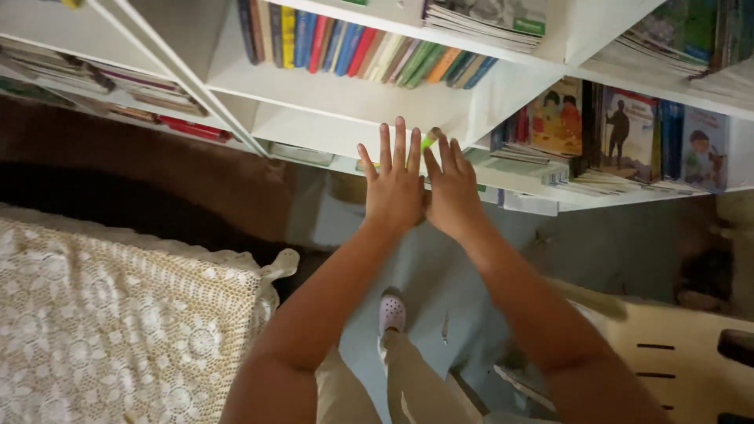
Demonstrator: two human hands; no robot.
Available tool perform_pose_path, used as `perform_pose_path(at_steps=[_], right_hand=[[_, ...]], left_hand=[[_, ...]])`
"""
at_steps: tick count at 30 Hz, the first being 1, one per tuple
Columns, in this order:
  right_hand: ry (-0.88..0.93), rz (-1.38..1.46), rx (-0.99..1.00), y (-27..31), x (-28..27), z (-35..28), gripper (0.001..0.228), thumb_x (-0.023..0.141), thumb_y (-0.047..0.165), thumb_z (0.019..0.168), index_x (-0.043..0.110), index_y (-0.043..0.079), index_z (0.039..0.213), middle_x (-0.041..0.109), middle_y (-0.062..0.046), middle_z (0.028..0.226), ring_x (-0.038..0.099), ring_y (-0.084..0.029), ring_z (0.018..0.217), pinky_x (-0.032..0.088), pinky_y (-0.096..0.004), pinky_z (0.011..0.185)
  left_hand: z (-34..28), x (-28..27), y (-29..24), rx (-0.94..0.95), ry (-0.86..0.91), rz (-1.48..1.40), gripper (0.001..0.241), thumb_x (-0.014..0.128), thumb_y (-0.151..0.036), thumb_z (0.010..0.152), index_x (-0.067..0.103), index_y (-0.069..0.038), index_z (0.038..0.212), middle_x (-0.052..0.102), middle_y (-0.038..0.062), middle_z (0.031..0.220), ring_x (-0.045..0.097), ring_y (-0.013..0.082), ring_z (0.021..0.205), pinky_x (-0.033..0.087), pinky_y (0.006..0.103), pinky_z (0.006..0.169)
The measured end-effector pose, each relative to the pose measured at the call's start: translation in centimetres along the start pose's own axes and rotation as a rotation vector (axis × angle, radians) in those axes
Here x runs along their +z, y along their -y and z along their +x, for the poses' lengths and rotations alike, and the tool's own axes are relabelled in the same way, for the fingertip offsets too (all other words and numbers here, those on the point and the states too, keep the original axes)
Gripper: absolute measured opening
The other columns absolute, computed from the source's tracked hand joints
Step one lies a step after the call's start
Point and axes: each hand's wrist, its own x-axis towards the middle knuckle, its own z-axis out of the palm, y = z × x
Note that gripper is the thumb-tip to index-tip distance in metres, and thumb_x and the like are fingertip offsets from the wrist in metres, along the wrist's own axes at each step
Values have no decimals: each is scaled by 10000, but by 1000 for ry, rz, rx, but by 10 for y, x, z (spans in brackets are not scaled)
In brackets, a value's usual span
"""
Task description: The person sweeps the floor with a broom in a room containing bookshelves and a bed. They then wipe the shelves with a red cloth, moving items like books and toys to clean the surfaces.
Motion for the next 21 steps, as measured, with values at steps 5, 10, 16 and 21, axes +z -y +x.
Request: perform_pose_path(at_steps=[5, 10, 16, 21], right_hand=[[4, -63, -64, -28, 31, 28, 820, 763, 176, 766, 482, 20, 1521, 284, -232, 1637, 285, -454, 1502, 417, -611, 1097], [38, -64, -98, -44, 58, 55, 714, 674, 207, 868, 481, 13, 1527, 251, -233, 1661, 260, -441, 1521, 397, -613, 1118], [205, -25, -35, -69, 100, 78, 780, 559, 56, 873, 329, 0, 1617, 73, -231, 1714, 64, -393, 1588, 218, -586, 1233], [54, -238, -40, -97, 178, 66, 116, 637, 126, 872, 736, 72, 903, 596, -123, 957, 634, -336, 937, 540, -400, 594]], left_hand=[[29, 32, -2, -40, 66, 14, 814, 528, -275, 1053, 24, -90, 1665, -149, 195, 1701, -145, 423, 1563, -30, 751, 1189], [47, 44, 1, -87, 102, 27, 759, 511, -247, 1070, 63, -96, 1665, -134, 190, 1702, -128, 416, 1567, -25, 738, 1201], [51, 64, 22, -141, 37, -76, 910, 607, -178, 976, 29, -71, 1671, -108, 205, 1710, -67, 394, 1589, 81, 658, 1251], [29, 89, 52, -151, -75, -175, 943, 688, -255, 952, 95, -81, 1665, -36, 214, 1714, 112, 396, 1588, 261, 591, 1237]])
